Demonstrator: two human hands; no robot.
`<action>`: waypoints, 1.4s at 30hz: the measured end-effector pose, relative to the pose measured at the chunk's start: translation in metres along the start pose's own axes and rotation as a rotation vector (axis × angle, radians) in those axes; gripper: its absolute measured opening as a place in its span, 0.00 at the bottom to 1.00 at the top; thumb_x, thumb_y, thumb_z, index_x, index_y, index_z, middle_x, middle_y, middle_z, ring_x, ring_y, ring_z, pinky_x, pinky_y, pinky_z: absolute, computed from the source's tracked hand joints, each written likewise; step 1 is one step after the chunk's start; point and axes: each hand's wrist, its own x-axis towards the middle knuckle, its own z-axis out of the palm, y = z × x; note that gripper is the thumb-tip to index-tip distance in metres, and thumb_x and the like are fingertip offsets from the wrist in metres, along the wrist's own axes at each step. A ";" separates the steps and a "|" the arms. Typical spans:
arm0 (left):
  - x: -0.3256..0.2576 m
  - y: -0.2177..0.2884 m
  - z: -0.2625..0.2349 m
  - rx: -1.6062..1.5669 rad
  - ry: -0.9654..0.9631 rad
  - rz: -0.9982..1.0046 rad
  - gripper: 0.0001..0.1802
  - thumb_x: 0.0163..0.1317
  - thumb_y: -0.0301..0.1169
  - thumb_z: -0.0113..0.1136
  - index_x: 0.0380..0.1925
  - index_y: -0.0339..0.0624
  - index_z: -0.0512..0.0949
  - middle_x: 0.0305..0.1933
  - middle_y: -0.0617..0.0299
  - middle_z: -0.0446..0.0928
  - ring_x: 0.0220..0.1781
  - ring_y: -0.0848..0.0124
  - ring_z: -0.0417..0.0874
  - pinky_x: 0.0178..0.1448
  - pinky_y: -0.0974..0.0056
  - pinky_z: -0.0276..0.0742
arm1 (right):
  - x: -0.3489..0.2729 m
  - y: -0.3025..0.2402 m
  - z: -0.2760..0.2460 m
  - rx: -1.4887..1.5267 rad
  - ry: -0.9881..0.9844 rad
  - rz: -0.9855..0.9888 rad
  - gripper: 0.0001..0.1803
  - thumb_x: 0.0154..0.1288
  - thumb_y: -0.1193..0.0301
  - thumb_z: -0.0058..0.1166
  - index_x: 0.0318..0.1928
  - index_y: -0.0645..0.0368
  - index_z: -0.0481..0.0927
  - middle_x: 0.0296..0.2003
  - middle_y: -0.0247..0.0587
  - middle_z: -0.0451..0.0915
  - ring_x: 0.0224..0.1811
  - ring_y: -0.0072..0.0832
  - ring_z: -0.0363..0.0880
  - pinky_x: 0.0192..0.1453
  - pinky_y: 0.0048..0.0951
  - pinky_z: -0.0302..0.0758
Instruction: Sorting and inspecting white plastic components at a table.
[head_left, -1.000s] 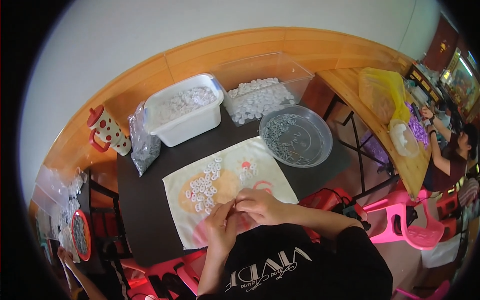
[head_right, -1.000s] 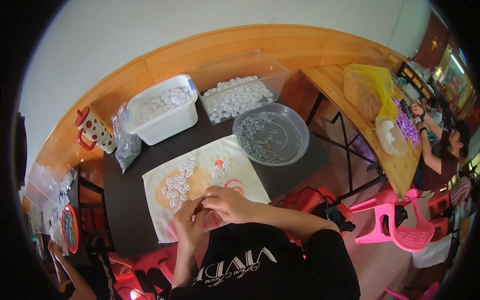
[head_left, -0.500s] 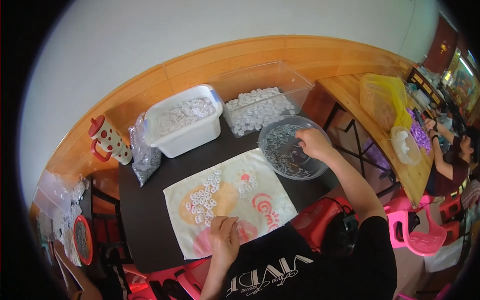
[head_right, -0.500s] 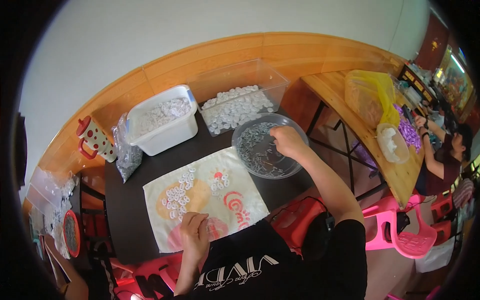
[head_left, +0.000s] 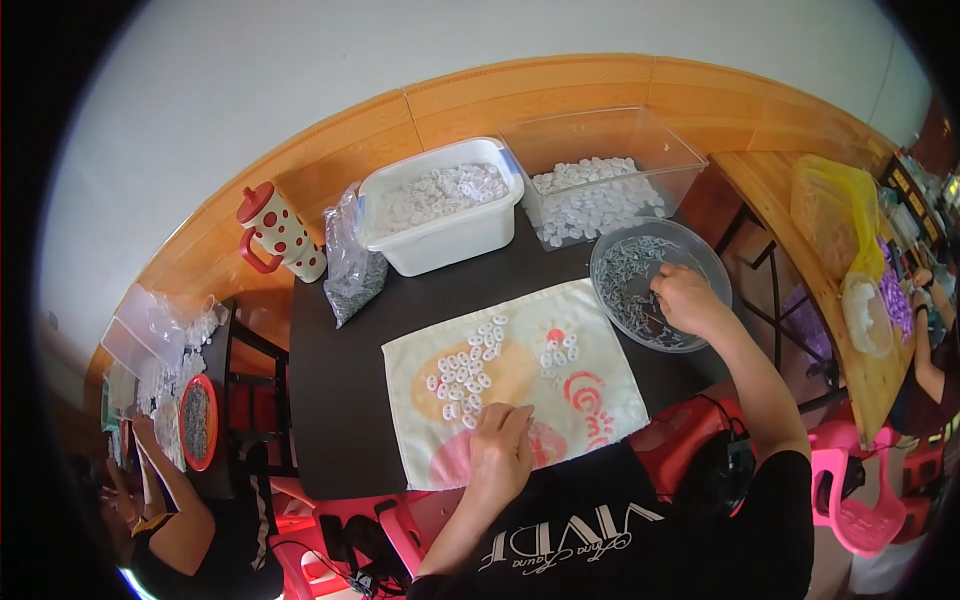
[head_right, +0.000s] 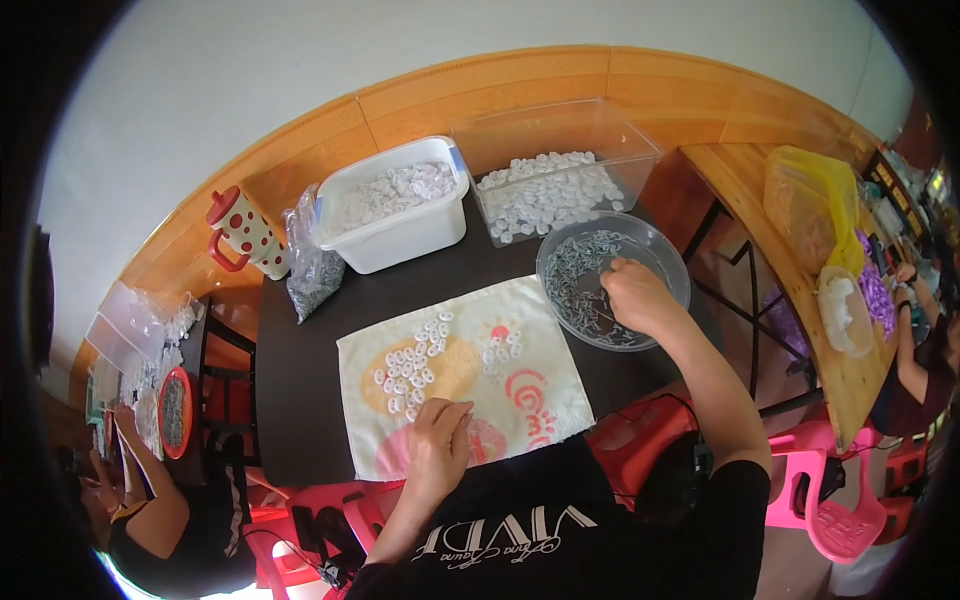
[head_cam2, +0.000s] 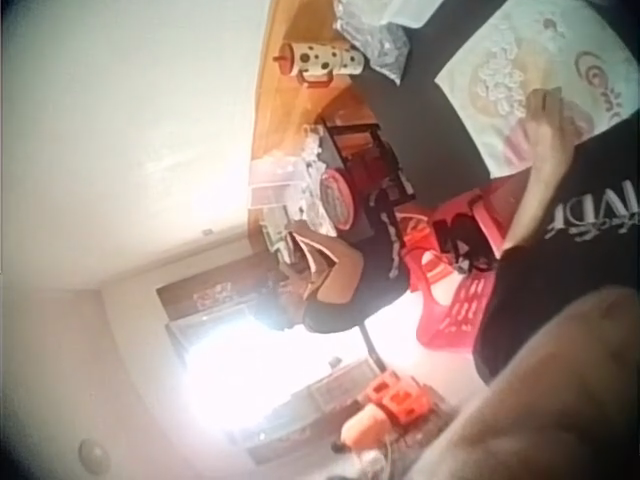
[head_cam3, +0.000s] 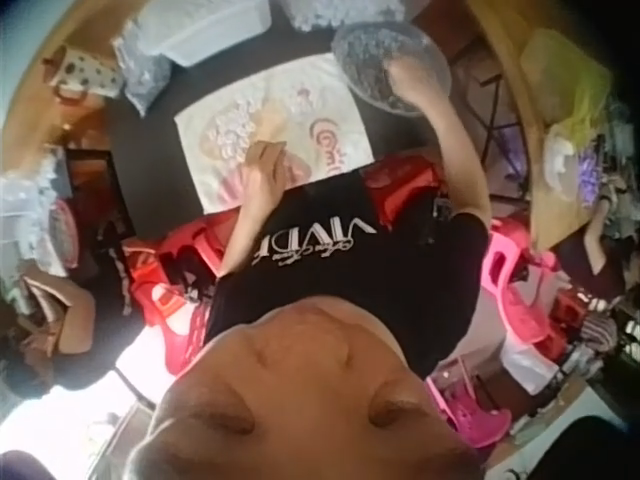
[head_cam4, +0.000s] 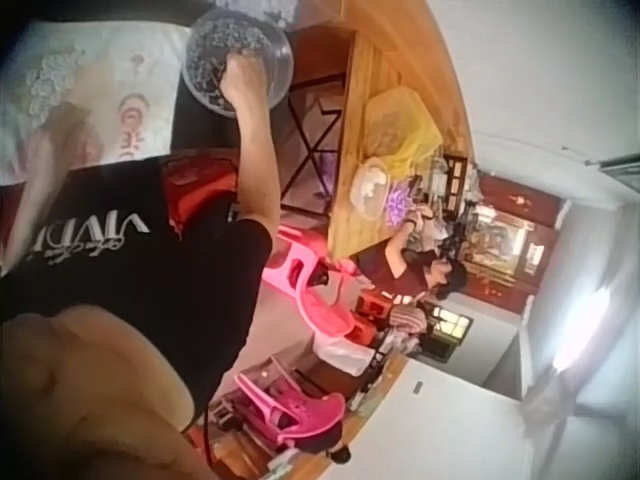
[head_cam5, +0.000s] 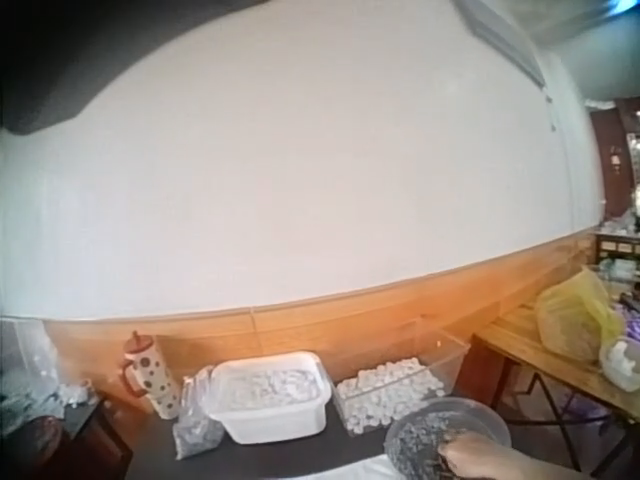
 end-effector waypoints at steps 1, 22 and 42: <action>0.001 0.002 0.000 0.033 -0.002 0.001 0.10 0.56 0.16 0.61 0.39 0.32 0.82 0.34 0.49 0.78 0.35 0.52 0.81 0.38 0.56 0.77 | -0.001 -0.003 0.001 -0.001 0.001 0.005 0.09 0.49 0.83 0.55 0.34 0.66 0.81 0.41 0.56 0.81 0.47 0.51 0.80 0.53 0.43 0.78; 0.013 0.007 0.003 -0.078 0.019 -0.100 0.11 0.58 0.16 0.60 0.41 0.32 0.83 0.32 0.49 0.77 0.31 0.58 0.80 0.35 0.61 0.74 | 0.005 -0.006 -0.004 -0.182 0.132 -0.226 0.07 0.48 0.79 0.57 0.31 0.60 0.78 0.31 0.45 0.80 0.40 0.47 0.81 0.48 0.43 0.77; 0.006 0.002 0.003 0.012 -0.002 -0.040 0.12 0.56 0.18 0.61 0.41 0.35 0.83 0.34 0.50 0.77 0.35 0.52 0.81 0.37 0.56 0.77 | -0.001 -0.004 0.006 0.538 0.325 0.029 0.06 0.62 0.78 0.60 0.30 0.65 0.76 0.26 0.45 0.76 0.27 0.39 0.76 0.32 0.34 0.70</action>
